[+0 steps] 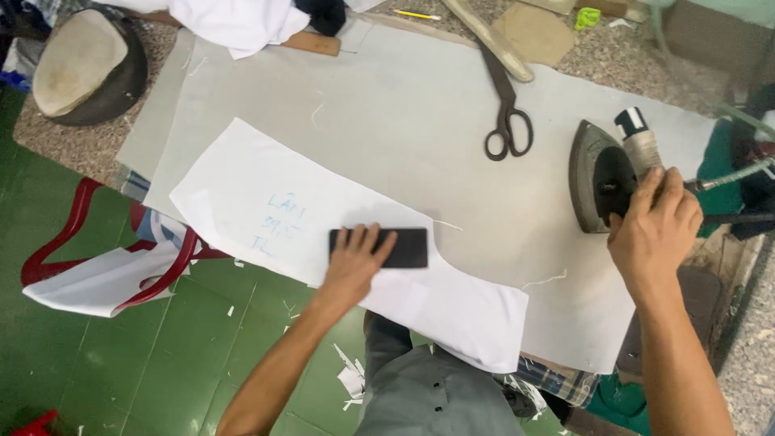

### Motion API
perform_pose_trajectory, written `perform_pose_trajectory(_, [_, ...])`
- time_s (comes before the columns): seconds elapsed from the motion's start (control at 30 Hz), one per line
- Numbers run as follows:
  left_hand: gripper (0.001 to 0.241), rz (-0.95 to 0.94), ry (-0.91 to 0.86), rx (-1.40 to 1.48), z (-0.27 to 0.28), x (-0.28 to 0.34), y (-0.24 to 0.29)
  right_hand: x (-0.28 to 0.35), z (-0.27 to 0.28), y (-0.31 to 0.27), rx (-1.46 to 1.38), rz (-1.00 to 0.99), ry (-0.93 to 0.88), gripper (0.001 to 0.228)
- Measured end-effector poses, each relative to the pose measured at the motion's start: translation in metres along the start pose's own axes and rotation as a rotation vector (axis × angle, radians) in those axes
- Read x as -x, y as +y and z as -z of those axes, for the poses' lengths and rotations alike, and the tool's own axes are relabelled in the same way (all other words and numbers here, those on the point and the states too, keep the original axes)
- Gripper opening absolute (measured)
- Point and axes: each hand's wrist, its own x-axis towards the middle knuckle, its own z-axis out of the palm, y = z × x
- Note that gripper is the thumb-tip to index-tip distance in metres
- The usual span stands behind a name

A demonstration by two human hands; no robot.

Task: Ironing and trimming a white fabric garment piece on a workshop table.

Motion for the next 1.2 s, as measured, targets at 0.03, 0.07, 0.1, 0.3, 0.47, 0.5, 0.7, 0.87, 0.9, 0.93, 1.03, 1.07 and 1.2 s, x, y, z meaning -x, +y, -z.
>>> perform_pose_trajectory(0.03, [0.098,0.016,0.001,0.000,-0.012,0.002,0.004,0.001,-0.002,0.000,-0.009,0.011,0.008,0.093])
perform_pose_trajectory(0.07, [0.099,-0.039,0.008,0.004,-0.024,0.003,0.008,0.001,-0.005,0.000,0.071,0.032,0.031,0.095])
perform_pose_trajectory(0.1, [0.101,-0.101,0.017,0.009,-0.037,0.003,0.013,0.003,-0.007,0.002,0.156,0.048,0.054,0.097])
perform_pose_trajectory(0.3, [0.083,0.309,0.064,0.032,-0.052,-0.025,-0.088,0.004,-0.007,0.002,0.098,0.043,0.016,0.103])
perform_pose_trajectory(0.47, [0.084,0.499,0.186,0.012,-0.065,-0.023,-0.152,0.003,-0.006,0.020,-0.147,-0.017,-0.204,0.094])
perform_pose_trajectory(0.5, [0.082,0.504,0.338,-0.057,-0.074,-0.020,-0.158,0.001,-0.011,0.029,-0.305,-0.043,-0.309,0.086])
perform_pose_trajectory(0.7, [0.073,0.408,0.540,0.294,-0.085,0.004,-0.108,-0.094,-0.020,0.035,-0.762,-0.536,-0.707,0.064])
perform_pose_trajectory(0.87, [0.062,0.366,0.606,0.282,-0.078,0.035,-0.083,-0.085,-0.047,0.025,-0.914,-0.701,-0.682,0.037])
perform_pose_trajectory(0.9, [0.059,0.426,0.625,0.277,-0.074,0.037,-0.086,-0.087,-0.035,0.021,-0.873,-0.683,-0.675,0.041])
perform_pose_trajectory(0.93, [0.059,0.439,0.630,0.279,-0.075,0.036,-0.104,-0.098,-0.006,0.002,-0.872,-0.668,-0.674,0.041])
perform_pose_trajectory(1.03, [0.062,0.651,0.645,0.192,-0.077,0.030,-0.154,-0.117,0.061,-0.052,-0.629,-0.525,-0.675,0.063])
perform_pose_trajectory(1.07, [0.062,0.705,0.650,0.163,-0.076,0.027,-0.170,-0.121,0.069,-0.067,-0.601,-0.447,-0.688,0.063])
perform_pose_trajectory(1.2, [0.040,0.558,1.064,0.493,-0.002,0.034,-0.139,-0.141,0.091,-0.155,-0.639,-0.120,-0.667,0.062])
